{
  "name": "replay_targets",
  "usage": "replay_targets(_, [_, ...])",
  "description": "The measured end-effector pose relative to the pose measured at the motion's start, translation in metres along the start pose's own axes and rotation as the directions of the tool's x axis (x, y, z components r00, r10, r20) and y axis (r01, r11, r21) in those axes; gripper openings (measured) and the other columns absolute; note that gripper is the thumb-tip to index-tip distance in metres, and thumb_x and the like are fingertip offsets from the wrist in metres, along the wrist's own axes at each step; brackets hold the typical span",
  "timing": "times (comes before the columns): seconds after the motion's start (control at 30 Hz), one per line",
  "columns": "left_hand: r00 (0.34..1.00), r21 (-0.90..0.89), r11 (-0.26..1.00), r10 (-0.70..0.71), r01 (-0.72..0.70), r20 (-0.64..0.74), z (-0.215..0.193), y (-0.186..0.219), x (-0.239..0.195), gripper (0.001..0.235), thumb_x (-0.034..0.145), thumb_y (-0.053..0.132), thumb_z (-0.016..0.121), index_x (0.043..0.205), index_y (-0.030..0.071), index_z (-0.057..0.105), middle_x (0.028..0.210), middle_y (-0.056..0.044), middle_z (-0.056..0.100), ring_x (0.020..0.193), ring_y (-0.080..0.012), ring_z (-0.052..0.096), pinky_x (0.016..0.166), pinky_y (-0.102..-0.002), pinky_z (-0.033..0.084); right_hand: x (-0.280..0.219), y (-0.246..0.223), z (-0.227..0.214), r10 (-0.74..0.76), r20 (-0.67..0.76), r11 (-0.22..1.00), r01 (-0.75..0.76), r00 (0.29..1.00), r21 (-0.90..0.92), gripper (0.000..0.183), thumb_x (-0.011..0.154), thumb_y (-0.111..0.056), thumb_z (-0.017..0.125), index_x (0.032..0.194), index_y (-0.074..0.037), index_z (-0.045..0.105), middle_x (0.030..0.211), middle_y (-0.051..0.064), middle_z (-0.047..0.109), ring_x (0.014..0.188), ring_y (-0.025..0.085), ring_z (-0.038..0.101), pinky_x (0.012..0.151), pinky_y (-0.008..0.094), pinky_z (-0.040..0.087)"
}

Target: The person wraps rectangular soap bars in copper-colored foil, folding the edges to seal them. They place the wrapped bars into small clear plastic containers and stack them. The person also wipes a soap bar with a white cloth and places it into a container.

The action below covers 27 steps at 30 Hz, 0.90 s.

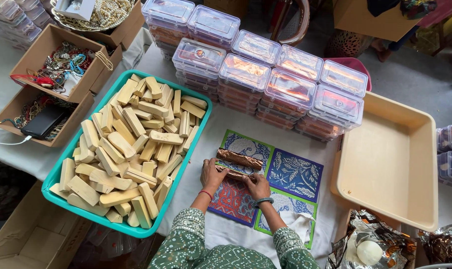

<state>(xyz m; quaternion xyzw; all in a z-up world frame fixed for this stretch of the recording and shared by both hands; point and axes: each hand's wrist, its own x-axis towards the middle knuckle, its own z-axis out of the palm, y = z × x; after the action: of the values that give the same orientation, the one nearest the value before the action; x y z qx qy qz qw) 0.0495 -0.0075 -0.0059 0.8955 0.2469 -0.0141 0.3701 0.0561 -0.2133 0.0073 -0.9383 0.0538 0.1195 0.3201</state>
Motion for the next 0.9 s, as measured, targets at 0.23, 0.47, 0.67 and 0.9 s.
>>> replay_targets(0.23, [0.992,0.021,0.996,-0.084,0.086,-0.094,0.006,0.02,0.001,0.055,0.071,0.042,0.089,0.109,0.014,0.06,0.118,-0.006,0.058,0.116,-0.0307,0.059,0.093,-0.047,0.052,0.004,-0.016,-0.006,0.098,-0.04,0.995,-0.098,0.994,-0.002,0.061,0.079,-0.061,0.075,0.104,-0.005,0.07,0.095,0.019,0.076,0.092,0.037,0.075,0.08,0.047,0.058])
replay_targets(0.47, [0.989,0.069,0.987,-0.143,0.146,-0.042,-0.002,0.027,0.001,0.054,0.074,0.044,0.087,0.109,0.014,0.059,0.119,-0.005,0.058,0.117,-0.0297,0.059,0.092,-0.048,0.053,0.007,-0.01,0.006,-0.027,-0.101,0.96,-0.003,0.995,-0.28,0.062,0.09,-0.064,0.062,0.102,-0.003,0.061,0.103,0.022,0.071,0.09,0.043,0.071,0.076,0.053,0.056])
replay_targets(0.67, [0.992,0.005,0.996,-0.089,0.09,-0.091,0.008,0.007,0.007,0.049,0.081,0.047,0.08,0.111,0.013,0.063,0.12,-0.008,0.059,0.116,-0.0316,0.059,0.092,-0.048,0.052,0.003,0.011,0.006,-0.062,-0.159,0.989,0.039,0.985,-0.14,0.056,0.094,-0.058,0.059,0.11,-0.005,0.063,0.112,0.021,0.066,0.094,0.043,0.067,0.079,0.053,0.054])
replay_targets(0.9, [0.936,-0.213,0.972,0.02,-0.101,-0.352,0.011,-0.035,-0.006,0.03,0.099,0.035,0.062,0.11,0.007,0.063,0.113,-0.014,0.063,0.103,-0.0329,0.065,0.089,-0.045,0.053,-0.017,0.049,-0.015,-0.013,-0.258,0.998,0.028,0.966,0.056,0.049,0.098,-0.05,0.06,0.114,-0.004,0.065,0.114,0.019,0.064,0.094,0.033,0.07,0.081,0.044,0.056])
